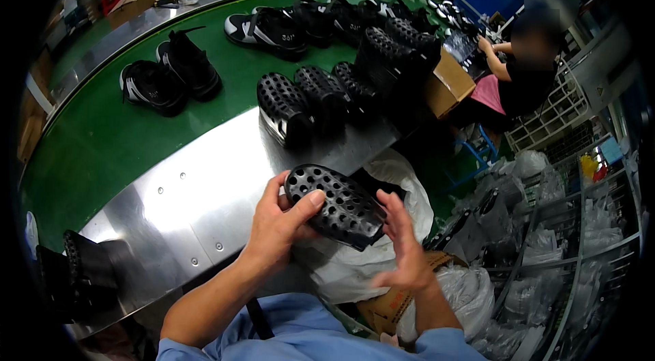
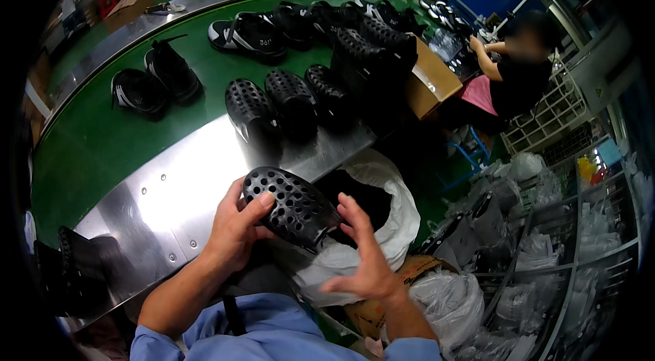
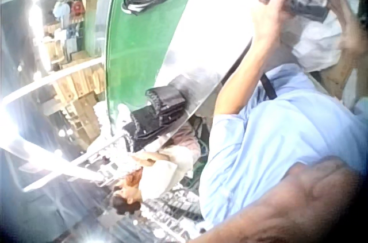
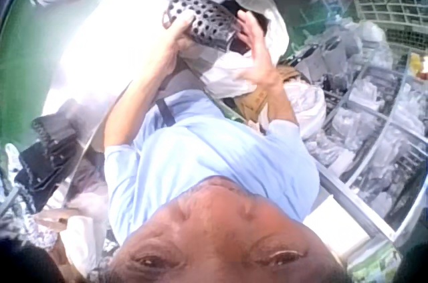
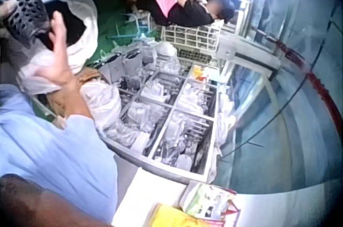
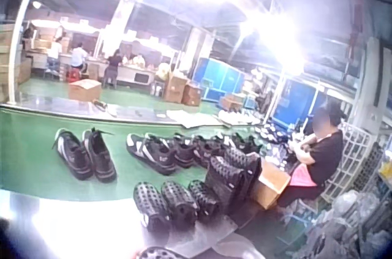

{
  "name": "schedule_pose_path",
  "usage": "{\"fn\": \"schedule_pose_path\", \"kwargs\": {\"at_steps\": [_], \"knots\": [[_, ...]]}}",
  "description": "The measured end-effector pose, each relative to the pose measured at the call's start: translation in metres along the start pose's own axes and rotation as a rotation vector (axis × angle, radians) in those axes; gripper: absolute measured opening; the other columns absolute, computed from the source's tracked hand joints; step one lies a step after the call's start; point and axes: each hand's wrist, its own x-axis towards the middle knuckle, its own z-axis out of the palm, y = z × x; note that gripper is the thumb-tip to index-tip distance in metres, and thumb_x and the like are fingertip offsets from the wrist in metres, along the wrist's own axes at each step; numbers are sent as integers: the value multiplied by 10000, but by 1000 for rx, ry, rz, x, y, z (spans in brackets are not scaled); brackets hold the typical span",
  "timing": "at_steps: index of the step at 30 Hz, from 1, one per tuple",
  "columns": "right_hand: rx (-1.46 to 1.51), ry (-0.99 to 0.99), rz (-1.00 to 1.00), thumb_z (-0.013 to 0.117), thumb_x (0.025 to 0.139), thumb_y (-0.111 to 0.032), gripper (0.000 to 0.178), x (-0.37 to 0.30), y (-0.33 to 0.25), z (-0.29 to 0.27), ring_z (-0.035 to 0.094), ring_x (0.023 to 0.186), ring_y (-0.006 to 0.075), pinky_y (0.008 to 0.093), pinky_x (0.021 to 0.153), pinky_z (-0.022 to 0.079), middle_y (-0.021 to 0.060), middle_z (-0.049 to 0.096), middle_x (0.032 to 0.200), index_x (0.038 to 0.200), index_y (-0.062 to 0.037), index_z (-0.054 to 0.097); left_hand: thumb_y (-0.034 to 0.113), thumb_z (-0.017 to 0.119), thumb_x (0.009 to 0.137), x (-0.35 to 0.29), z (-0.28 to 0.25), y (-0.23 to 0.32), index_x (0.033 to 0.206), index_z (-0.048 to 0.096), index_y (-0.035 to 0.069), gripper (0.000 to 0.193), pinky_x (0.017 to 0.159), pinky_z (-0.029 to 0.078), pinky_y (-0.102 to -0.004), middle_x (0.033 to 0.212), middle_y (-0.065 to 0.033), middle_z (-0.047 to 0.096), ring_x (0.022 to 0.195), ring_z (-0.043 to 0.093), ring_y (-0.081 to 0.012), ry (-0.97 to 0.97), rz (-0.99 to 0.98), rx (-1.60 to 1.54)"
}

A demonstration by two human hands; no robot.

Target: The person places white and purple sneakers on a conveyor belt, then pulls black shoe components from a bag and inserts them into black sneakers.

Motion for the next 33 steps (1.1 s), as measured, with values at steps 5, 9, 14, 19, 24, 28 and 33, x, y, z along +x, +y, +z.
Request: {"fn": "schedule_pose_path", "kwargs": {"at_steps": [5,9,14,19,24,28,33], "knots": [[46,338,-129,914,759,-37,956,37,-18,43,565,1297,254,396,1109,470,159,520,1432,1521,-20,338,321,775,960,9,7,21,1572,320,16,821,830,628,-361,1310,-164,616,1128,665,-218,-90,50,-6],[149,604,-183,879,819,-62,869,95,-28,14,575,1257,236,371,1062,484,145,551,1355,1512,-6,356,347,713,1000,2,-17,44,1661,244,105,846,847,621,-397,1360,-168,593,1242,602,-243,-96,71,38],[-121,762,-348,878,865,-210,835,204,10,-34,570,1271,275,380,1101,447,189,565,1381,1496,35,389,174,742,945,-8,-83,7,1266,695,4,366,796,583,-344,1072,-181,724,962,715,-250,127,429,988],[-527,839,-311,872,857,-342,857,233,30,-18,541,1334,403,455,1165,393,277,552,1427,1479,37,419,107,741,881,-7,-98,-2,1041,745,10,187,845,560,-425,971,-163,729,926,697,-346,196,507,963],[-709,780,-165,854,845,-410,870,234,35,-1,566,1286,476,501,1114,440,298,587,1387,1485,-8,424,76,731,873,-9,-102,-8,1005,733,20,144,822,553,-415,949,-147,720,911,689,-333,202,575,976],[-605,789,-7,824,862,-464,873,227,43,-9,592,1251,485,492,1099,453,325,594,1375,1479,5,424,54,759,866,-6,-103,-14,1024,732,34,162,743,539,-346,915,-131,695,820,674,-274,193,676,984],[-668,773,-14,821,860,-484,953,218,37,-21,571,1295,453,496,1098,452,295,597,1388,1546,2,374,66,767,870,-4,-100,-15,1081,719,25,220,781,549,-349,948,-138,699,866,686,-265,192,644,964]]}}
